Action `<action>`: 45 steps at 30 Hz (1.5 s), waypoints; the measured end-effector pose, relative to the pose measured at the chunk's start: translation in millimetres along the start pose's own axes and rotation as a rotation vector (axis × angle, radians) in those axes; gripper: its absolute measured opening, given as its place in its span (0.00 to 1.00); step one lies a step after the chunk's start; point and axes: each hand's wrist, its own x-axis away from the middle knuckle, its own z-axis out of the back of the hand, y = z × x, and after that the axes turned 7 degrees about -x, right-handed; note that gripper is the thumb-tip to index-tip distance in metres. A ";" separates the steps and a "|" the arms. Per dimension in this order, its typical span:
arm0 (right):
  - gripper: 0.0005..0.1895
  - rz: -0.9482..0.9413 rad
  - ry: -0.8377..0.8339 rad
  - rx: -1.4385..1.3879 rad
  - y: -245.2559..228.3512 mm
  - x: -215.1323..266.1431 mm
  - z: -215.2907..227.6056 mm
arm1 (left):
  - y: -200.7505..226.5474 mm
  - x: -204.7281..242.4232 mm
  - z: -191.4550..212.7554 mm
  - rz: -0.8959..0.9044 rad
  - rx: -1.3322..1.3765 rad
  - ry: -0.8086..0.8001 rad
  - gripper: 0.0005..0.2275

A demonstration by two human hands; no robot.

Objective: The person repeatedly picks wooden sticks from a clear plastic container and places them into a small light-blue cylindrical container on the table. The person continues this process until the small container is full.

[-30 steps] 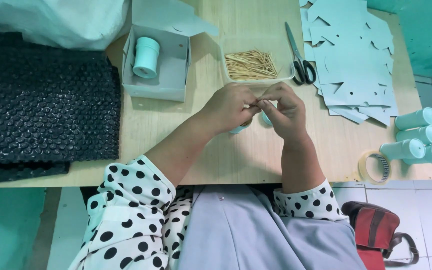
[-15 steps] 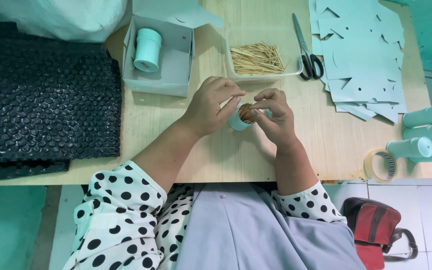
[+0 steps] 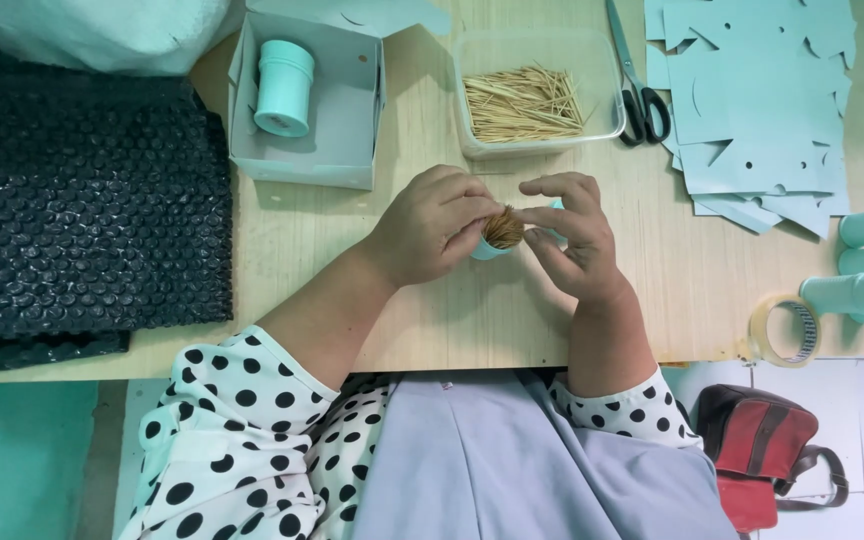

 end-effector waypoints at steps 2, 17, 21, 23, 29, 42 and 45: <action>0.12 0.058 -0.020 0.047 2.0 1.2 -0.4 | -1.1 1.0 -1.2 -0.001 -0.011 -0.001 0.05; 0.27 0.129 -0.115 0.297 2.4 2.6 -3.4 | -14.3 9.9 -1.8 -0.016 -0.074 -0.038 0.11; 0.31 0.112 -0.170 0.353 0.2 2.4 -6.5 | -10.8 7.3 0.7 -0.031 -0.087 -0.061 0.12; 0.33 0.105 -0.183 0.378 1.1 3.1 -10.1 | -14.4 10.3 -2.7 -0.033 -0.094 -0.065 0.12; 0.41 0.033 -0.254 0.487 3.7 7.8 -13.8 | -16.1 12.0 -1.7 -0.024 -0.114 -0.083 0.12; 0.45 0.007 -0.192 0.411 -2.5 -0.6 -8.3 | 3.6 6.9 -2.3 0.002 -0.040 -0.033 0.14; 0.36 -0.020 -0.163 0.450 -3.7 -11.9 5.2 | 2.7 -4.5 0.2 0.055 0.027 0.035 0.12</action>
